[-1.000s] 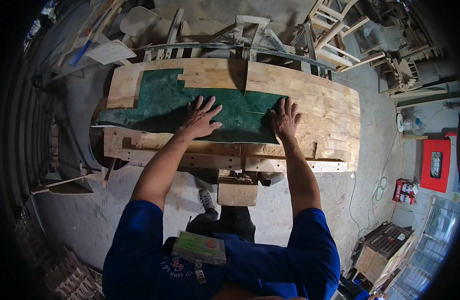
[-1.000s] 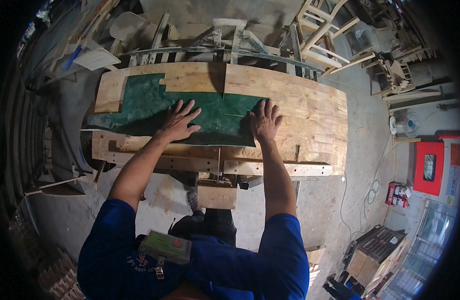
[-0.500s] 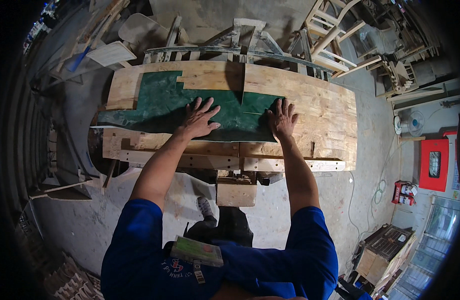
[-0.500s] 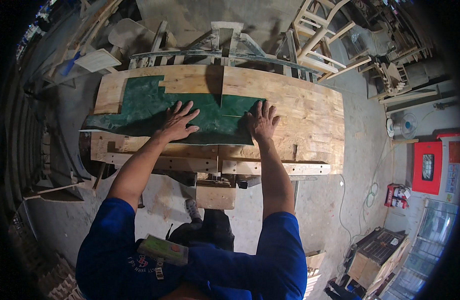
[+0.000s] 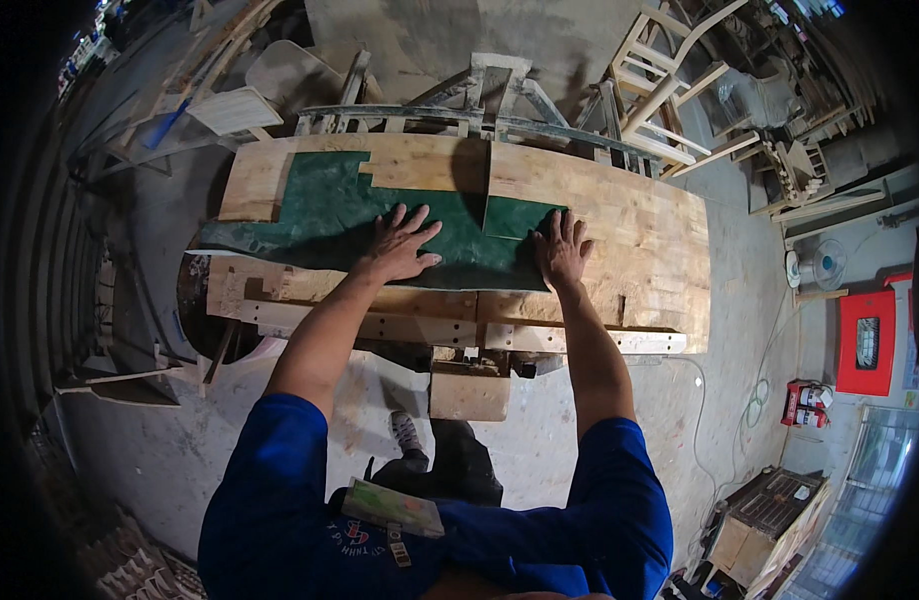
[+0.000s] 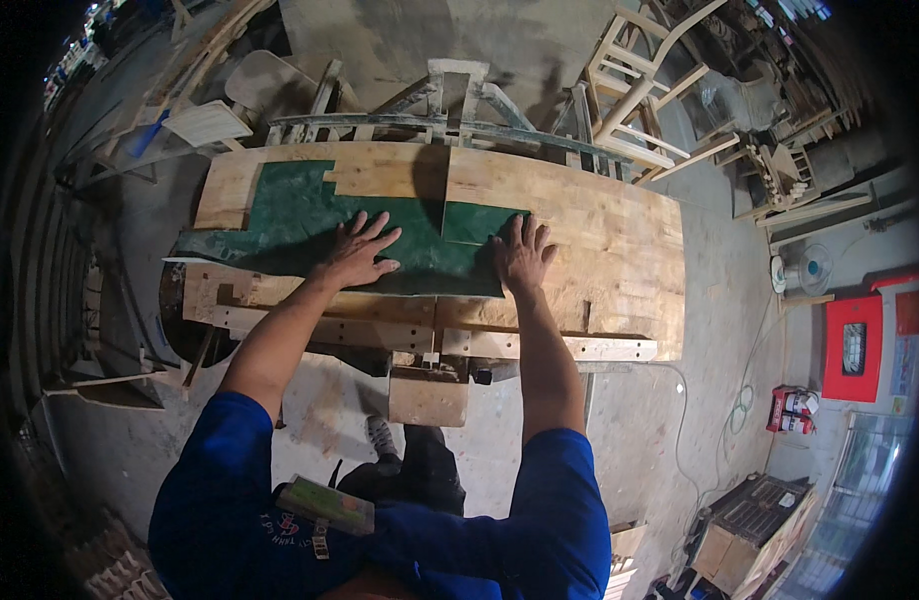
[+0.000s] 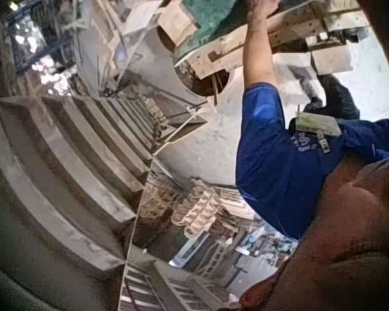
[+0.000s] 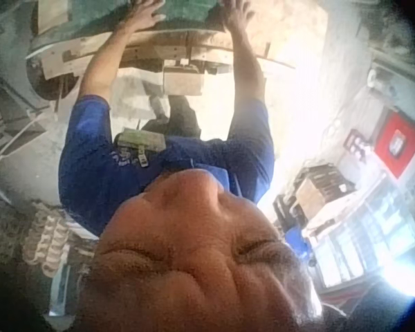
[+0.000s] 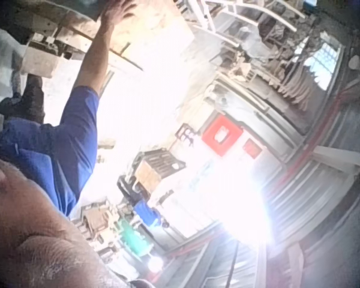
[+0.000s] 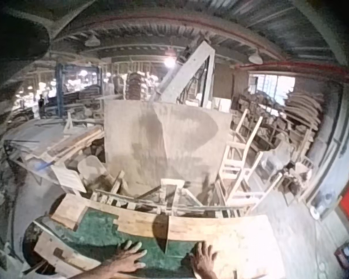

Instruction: The person picks up a green sheet, walks to a table saw, and cuts the sheet into smaller pieces. The person then places the cut pieces on the table.

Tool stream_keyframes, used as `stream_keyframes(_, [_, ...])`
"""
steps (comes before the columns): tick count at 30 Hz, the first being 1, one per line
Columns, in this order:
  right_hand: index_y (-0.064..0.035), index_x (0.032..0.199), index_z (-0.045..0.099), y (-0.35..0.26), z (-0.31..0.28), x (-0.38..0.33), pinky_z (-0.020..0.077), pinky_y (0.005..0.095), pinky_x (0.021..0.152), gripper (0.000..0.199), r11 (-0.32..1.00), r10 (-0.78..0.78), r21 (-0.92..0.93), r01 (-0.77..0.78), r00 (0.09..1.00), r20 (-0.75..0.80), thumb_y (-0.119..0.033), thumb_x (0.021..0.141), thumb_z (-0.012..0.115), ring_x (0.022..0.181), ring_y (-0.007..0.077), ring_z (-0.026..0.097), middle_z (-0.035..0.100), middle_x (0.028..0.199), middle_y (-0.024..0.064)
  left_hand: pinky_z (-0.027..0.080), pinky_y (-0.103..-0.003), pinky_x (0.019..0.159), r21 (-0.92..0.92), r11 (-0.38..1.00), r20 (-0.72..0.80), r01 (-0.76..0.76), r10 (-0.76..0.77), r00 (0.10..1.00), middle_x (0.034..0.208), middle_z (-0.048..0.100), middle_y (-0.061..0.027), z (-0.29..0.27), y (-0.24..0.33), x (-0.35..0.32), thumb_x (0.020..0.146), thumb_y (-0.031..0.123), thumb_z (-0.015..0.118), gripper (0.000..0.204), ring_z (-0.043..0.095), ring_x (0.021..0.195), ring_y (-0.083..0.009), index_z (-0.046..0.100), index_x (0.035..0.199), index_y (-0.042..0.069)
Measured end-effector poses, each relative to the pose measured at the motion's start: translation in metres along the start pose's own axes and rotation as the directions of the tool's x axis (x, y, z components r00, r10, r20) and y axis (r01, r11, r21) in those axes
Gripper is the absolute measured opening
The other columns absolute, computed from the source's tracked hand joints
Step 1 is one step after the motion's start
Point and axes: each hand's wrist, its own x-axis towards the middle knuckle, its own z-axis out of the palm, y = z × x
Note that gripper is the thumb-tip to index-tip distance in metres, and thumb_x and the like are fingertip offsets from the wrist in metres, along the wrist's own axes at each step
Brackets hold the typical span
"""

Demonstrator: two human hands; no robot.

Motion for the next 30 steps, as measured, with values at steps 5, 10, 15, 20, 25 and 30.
stream_keyframes(5, [-0.0171,0.168,0.028,-0.006,-0.004,0.003,0.0122,0.0728,0.123,0.082,0.999,0.036,0.004,-0.036,0.998,0.05,-0.064,0.103,0.047,0.161,0.0461,0.014,0.019,0.177,0.0115,0.014,-0.075,0.123,0.004,1.0,-0.03,0.001,-0.001,1.0,0.178,0.013,-0.0058,0.002,-0.004,-0.001,0.099,0.058,0.062,0.075,0.009,0.162,-0.0445,0.038,0.164,0.03])
stream_keyframes(10, [-0.0177,0.168,0.027,-0.011,-0.011,0.006,0.0119,0.0713,0.124,0.083,0.998,0.069,0.005,-0.07,0.99,0.126,-0.065,0.103,0.047,0.162,0.0437,0.013,0.018,0.177,0.0103,0.014,-0.075,0.123,-0.005,1.0,-0.018,-0.001,0.001,1.0,0.178,0.013,-0.0066,0.0,-0.007,0.0,0.099,0.057,0.062,0.075,0.009,0.162,-0.0446,0.038,0.165,0.03])
stream_keyframes(15, [-0.0183,0.168,0.028,-0.01,-0.022,0.007,0.015,0.072,0.123,0.083,0.997,0.077,-0.037,-0.072,0.981,0.18,-0.065,0.103,0.048,0.161,0.0432,0.014,0.018,0.177,0.0101,0.013,-0.075,0.124,-0.02,1.0,0.005,-0.022,0.022,1.0,0.178,0.014,-0.0072,-0.005,-0.008,0.005,0.099,0.057,0.062,0.075,0.009,0.161,-0.0448,0.038,0.165,0.029])
stream_keyframes(20, [-0.0188,0.168,0.025,-0.014,-0.041,0.024,0.018,0.0729,0.122,0.086,1.0,-0.014,-0.015,0.019,0.967,0.253,-0.059,0.1,0.059,0.161,0.0431,0.015,0.018,0.177,0.0101,0.013,-0.076,0.123,-0.026,1.0,-0.004,-0.016,0.016,1.0,0.178,0.015,-0.0077,-0.007,-0.015,0.005,0.099,0.057,0.063,0.075,0.01,0.161,-0.0447,0.039,0.164,0.029])
stream_keyframes(25, [-0.0177,0.167,0.028,-0.003,-0.056,0.052,0.0192,0.0687,0.125,0.089,0.943,-0.322,-0.012,0.331,0.924,0.204,-0.049,0.095,0.07,0.155,0.0403,0.028,0.033,0.167,0.0106,0.011,-0.075,0.124,-0.05,0.998,0.022,-0.037,0.038,0.999,0.178,0.013,-0.0076,-0.017,-0.014,0.014,0.098,0.055,0.066,0.075,0.009,0.162,-0.0451,0.04,0.164,0.029])
stream_keyframes(30, [-0.0142,0.155,0.048,-0.013,-0.061,0.067,0.0389,0.0522,0.115,0.083,0.932,-0.355,0.034,0.36,0.894,0.274,-0.053,0.088,0.077,0.133,0.0352,0.055,0.063,0.137,0.0111,0.015,-0.071,0.125,0.001,1.0,0.054,-0.012,0.012,0.998,0.176,0.019,-0.012,-0.038,-0.017,0.004,0.098,0.061,0.063,0.076,0.015,0.16,-0.0466,0.043,0.162,0.026])
